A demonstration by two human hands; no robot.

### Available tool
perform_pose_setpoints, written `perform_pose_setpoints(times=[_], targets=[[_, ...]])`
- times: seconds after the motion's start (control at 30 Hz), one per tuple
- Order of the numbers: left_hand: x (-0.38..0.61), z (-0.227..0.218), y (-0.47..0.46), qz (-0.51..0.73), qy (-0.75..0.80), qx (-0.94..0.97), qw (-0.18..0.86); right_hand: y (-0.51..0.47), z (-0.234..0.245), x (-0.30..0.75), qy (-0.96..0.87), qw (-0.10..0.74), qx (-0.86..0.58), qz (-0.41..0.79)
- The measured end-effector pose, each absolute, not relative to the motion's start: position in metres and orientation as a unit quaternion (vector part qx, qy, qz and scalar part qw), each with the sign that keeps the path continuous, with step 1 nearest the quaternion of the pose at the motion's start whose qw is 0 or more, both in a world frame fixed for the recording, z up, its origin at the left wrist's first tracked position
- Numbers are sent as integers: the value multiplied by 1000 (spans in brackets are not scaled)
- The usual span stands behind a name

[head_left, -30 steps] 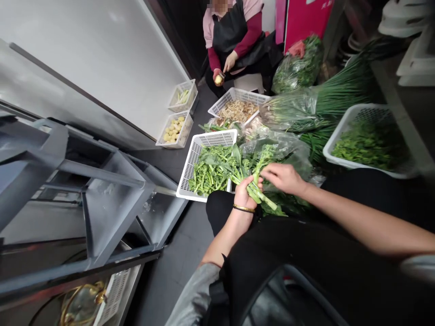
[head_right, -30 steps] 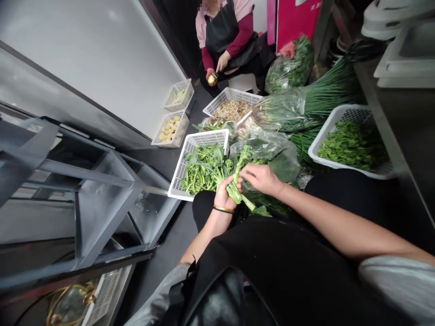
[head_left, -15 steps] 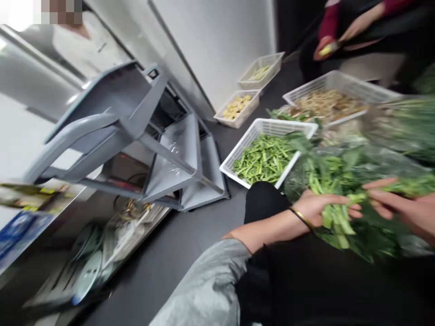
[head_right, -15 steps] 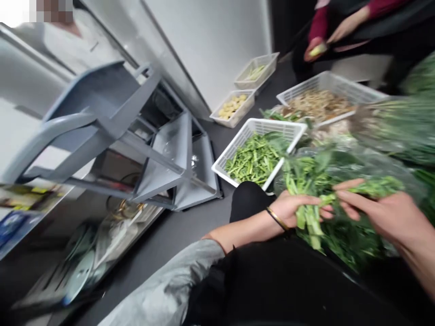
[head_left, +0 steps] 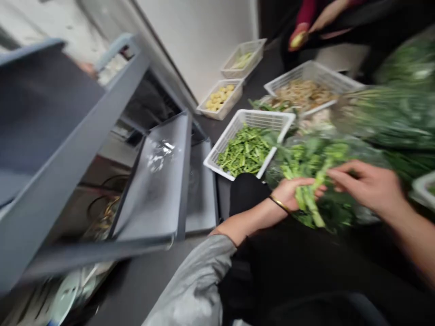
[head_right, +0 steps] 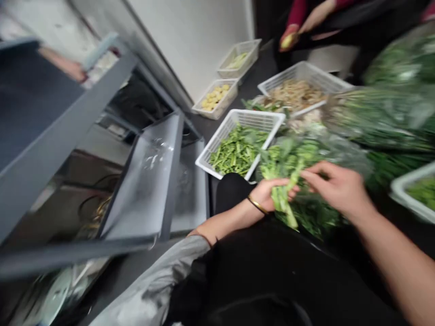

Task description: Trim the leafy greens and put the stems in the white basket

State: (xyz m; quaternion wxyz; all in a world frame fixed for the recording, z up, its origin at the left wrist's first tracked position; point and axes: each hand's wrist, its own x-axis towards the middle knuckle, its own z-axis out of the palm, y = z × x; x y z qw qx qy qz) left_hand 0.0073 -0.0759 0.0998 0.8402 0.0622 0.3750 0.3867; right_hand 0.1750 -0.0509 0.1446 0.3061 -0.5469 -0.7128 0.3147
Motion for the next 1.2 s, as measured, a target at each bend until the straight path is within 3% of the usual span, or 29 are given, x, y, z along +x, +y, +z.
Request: perform_pose_setpoints(times=[0.23, 0.43, 0.5, 0.6, 0.7, 0.87, 0.93, 1.07, 1.13, 1.2], targets=[[34, 98, -67, 518, 467, 103, 709, -53, 106, 173, -804, 259, -520, 128], [26, 88, -51, 526, 537, 149, 642, -46, 76, 220, -845, 35, -445, 293], [18, 85, -47, 528, 543, 143, 637, -36, 68, 227, -809, 79, -484, 325], [12, 83, -45, 489, 530, 120, 682, -16, 71, 210, -694, 253, -497, 456], [13, 83, -48, 455, 524, 100, 713, 2, 81, 179, -592, 354, -470, 550], [19, 79, -58, 467, 514, 74, 716, -5, 83, 155, -710, 395, -481, 331], [18, 76, -57, 472, 504, 58, 721, -17, 78, 162, -782, 370, -413, 284], [-11, 84, -28, 488, 505, 40, 711, -28, 59, 199, -817, 255, -385, 345], [-38, 96, 3, 517, 544, 57, 659, -28, 45, 218, -810, 189, -434, 346], [-70, 111, 36, 578, 621, 73, 524, -31, 29, 230, -816, 130, -469, 312]])
